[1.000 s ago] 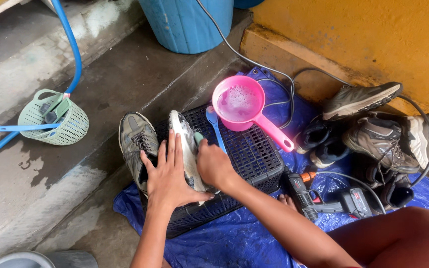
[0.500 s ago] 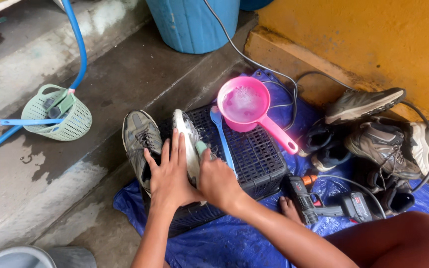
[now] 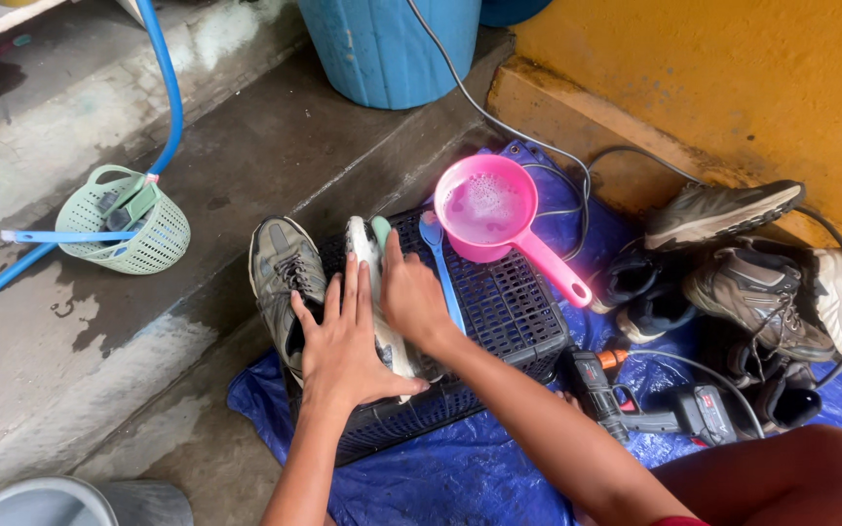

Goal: The person scrubs a pair of grey sneakers with a green brush and soapy water. They focus on cleaning the soles and sides of the shoes, which are placed on a black plastic crate.

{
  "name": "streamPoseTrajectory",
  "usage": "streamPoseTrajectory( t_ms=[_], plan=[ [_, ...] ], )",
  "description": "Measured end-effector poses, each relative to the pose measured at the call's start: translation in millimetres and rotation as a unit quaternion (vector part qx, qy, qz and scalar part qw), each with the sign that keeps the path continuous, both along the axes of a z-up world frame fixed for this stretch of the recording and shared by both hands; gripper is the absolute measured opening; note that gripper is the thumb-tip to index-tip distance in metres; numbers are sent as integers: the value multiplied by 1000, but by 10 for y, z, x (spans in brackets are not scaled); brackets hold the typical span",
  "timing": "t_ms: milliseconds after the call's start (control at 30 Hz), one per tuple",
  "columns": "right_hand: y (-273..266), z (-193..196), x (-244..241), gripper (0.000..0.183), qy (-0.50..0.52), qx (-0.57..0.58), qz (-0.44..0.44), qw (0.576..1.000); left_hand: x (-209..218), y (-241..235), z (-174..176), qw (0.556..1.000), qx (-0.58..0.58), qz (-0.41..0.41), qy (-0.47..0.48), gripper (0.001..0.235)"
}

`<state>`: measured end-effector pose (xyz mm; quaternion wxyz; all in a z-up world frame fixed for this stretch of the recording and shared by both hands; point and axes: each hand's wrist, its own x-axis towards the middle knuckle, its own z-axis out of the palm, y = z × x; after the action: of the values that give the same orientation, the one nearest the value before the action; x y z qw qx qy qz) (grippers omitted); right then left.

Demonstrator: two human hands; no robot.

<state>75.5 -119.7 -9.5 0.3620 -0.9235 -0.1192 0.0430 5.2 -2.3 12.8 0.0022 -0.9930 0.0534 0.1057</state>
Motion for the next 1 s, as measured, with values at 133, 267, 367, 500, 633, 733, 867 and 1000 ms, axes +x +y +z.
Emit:
streamPoseTrajectory(
  t_ms=[133,267,367,500,633,733,867,1000],
  plan=[
    [-12,-102,-49,63,2,8,-3,1000,-10,-30,40,1000,-29,0,-7,176],
    [52,53,-296,60,-7,-35,12,999,-16,-32,64,999,-19,-5,-30,171],
    [124,-268,297,66,-45,-31,8,998,-13,-27,54,999,-40,-5,-19,174],
    [113,-748,823,61,-43,-21,-10,999,12,-22,15,1000,-15,-6,-2,179],
    [-60,-231,-40,61,-49,-50,15,997,8,-9,68,999,-31,-7,-6,177],
    [-19,-318,-5,58,-65,-41,11,997,-7,-20,56,1000,-20,-9,-12,175],
    [128,-480,577,61,-80,-42,2,996,-8,-39,68,1000,-12,-7,5,177],
    [46,-469,435,58,-49,7,0,999,2,-21,75,1000,-14,-12,-3,177]
  ],
)
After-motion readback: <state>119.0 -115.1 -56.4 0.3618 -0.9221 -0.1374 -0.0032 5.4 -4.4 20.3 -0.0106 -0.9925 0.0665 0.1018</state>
